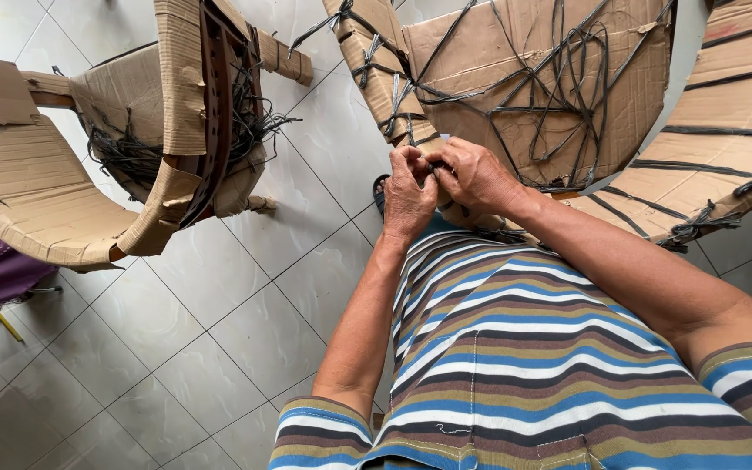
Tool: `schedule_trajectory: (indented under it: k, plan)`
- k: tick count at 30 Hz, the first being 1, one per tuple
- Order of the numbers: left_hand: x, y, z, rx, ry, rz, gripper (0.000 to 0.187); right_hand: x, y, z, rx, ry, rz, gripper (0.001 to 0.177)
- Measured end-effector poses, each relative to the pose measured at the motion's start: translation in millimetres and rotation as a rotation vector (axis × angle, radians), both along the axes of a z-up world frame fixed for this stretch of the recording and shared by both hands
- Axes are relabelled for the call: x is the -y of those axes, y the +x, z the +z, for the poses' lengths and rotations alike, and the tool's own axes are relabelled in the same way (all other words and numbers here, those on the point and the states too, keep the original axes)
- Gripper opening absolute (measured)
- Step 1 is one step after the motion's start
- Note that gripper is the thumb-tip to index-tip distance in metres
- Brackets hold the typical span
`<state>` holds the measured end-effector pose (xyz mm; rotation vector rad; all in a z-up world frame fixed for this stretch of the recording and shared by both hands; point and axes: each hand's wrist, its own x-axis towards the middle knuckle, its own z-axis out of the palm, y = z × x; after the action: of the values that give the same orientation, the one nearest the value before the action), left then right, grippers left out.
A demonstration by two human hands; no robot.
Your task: Securing cardboard padding to a curved furniture frame using plastic ties and a small hook tool.
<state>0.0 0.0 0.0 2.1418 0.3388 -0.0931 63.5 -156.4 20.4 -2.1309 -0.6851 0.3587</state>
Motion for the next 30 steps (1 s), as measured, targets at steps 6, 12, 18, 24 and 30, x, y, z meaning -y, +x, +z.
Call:
schedule_trajectory:
  k: [6,12,18,24,30]
  plan:
    - [1,-5,-21,0.095,0.133,-0.026,0.040,2,0,-15,0.041,0.001,-0.002,0.006]
    - [3,-5,-27,0.279,0.246,-0.001,0.031,0,2,-21,-0.106,-0.029,-0.005,0.004]
    - [0,-4,-30,0.435,0.271,-0.053,0.015,4,7,-24,-0.478,0.037,-0.054,0.012]
    - [7,-14,-11,0.524,0.377,-0.072,0.029,4,6,-24,-0.579,0.153,-0.120,0.014]
    - [11,-15,-4,0.533,0.389,-0.048,0.017,2,2,-15,-0.597,0.153,-0.144,0.013]
